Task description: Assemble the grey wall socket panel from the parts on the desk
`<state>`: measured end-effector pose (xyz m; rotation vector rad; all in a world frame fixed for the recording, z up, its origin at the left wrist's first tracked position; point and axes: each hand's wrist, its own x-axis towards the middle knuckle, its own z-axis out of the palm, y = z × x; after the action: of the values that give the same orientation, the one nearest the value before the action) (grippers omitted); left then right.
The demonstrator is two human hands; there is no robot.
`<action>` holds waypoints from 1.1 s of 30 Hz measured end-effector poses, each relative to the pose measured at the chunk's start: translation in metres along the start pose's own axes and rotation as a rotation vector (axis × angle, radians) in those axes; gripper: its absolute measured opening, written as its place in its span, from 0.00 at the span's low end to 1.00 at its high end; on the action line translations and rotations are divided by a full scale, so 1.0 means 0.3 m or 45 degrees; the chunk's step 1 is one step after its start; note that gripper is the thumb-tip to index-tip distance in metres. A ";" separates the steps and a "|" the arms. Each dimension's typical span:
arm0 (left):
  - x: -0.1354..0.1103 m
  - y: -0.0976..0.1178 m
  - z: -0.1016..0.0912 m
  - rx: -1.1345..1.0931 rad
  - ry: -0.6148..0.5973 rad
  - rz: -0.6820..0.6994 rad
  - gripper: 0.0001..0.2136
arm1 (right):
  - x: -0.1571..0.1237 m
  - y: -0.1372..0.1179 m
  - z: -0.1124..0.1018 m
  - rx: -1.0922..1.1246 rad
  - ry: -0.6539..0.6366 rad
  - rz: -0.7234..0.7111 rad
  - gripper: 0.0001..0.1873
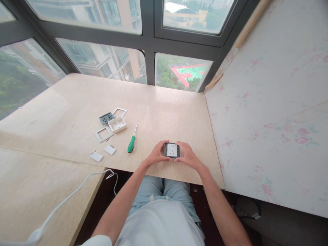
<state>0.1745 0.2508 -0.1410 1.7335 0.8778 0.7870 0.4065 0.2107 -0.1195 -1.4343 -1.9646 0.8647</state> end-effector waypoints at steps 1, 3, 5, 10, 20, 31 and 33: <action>0.000 0.001 0.000 0.023 -0.004 -0.001 0.43 | 0.001 0.003 -0.001 0.003 -0.004 -0.004 0.47; 0.000 0.006 0.001 0.069 -0.009 -0.004 0.42 | 0.004 0.008 -0.004 0.010 -0.011 -0.015 0.47; 0.000 0.012 0.002 0.103 0.000 -0.004 0.42 | 0.006 0.010 -0.008 0.014 -0.020 -0.025 0.46; -0.002 0.023 0.008 0.140 0.044 -0.023 0.40 | 0.009 0.012 -0.014 0.017 -0.030 -0.031 0.46; 0.000 0.024 0.011 0.148 0.071 -0.040 0.39 | 0.008 0.012 -0.016 0.038 -0.005 -0.028 0.38; -0.002 -0.007 0.019 0.201 0.073 -0.044 0.41 | -0.008 0.013 -0.037 -0.083 0.128 -0.096 0.12; -0.002 -0.010 0.020 0.203 0.073 -0.040 0.41 | -0.004 0.011 -0.035 -0.115 0.139 -0.105 0.12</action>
<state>0.1787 0.2482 -0.1458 1.8386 1.0279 0.7667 0.4167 0.2122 -0.1154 -1.4090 -1.9876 0.6551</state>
